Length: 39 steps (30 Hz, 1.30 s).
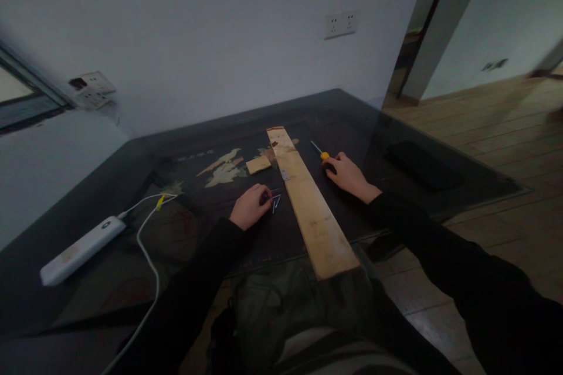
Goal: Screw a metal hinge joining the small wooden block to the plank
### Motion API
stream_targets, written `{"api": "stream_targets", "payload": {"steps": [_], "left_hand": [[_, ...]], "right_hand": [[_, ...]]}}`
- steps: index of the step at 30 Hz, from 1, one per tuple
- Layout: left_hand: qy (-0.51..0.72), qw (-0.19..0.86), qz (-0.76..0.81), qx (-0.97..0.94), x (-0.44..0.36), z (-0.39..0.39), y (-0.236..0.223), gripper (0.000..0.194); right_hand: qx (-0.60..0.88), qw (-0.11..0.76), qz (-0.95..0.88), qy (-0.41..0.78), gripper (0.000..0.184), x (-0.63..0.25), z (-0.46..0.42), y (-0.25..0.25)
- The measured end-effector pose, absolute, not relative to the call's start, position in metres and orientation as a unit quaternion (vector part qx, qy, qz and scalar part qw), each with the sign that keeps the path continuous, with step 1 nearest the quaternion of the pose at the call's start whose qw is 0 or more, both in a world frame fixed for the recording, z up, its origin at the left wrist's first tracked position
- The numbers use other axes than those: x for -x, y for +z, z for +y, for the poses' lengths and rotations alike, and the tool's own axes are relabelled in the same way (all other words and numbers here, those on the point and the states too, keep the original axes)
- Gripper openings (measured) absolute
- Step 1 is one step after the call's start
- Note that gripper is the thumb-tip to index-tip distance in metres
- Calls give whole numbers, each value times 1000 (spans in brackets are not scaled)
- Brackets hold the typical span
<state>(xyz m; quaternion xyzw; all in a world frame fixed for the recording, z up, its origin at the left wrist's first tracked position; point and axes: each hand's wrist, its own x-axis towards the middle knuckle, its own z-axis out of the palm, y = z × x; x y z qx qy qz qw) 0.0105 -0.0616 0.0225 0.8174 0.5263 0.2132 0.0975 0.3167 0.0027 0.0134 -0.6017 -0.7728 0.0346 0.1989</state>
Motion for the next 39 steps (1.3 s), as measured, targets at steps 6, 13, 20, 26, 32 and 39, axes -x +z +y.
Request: {"api": "stream_targets", "payload": {"steps": [6,13,20,26,32,39], "left_hand": [[300,173,540,-767,-8,-56,21,5],[422,313,520,-674,-12,-54,33,16],[482,276,494,-669,-29,-39,58,16],[525,293,472,-645,-64,-15,45,15],[513,275,469,-664,-69,-11,26,16],[496,244,452,-700,-64,-11,21,15]], "right_hand": [[599,202,-775,33,31,-317,3,13],[598,203,-774,39,30,-318,1,15],[595,198,-778,44,31,-320,3,15],[584,208,-783,50,34,-323,5,13],[587,216,-778,66,37,-325,5,15],[595,224,-769,69,38,-326,7,13]]}}
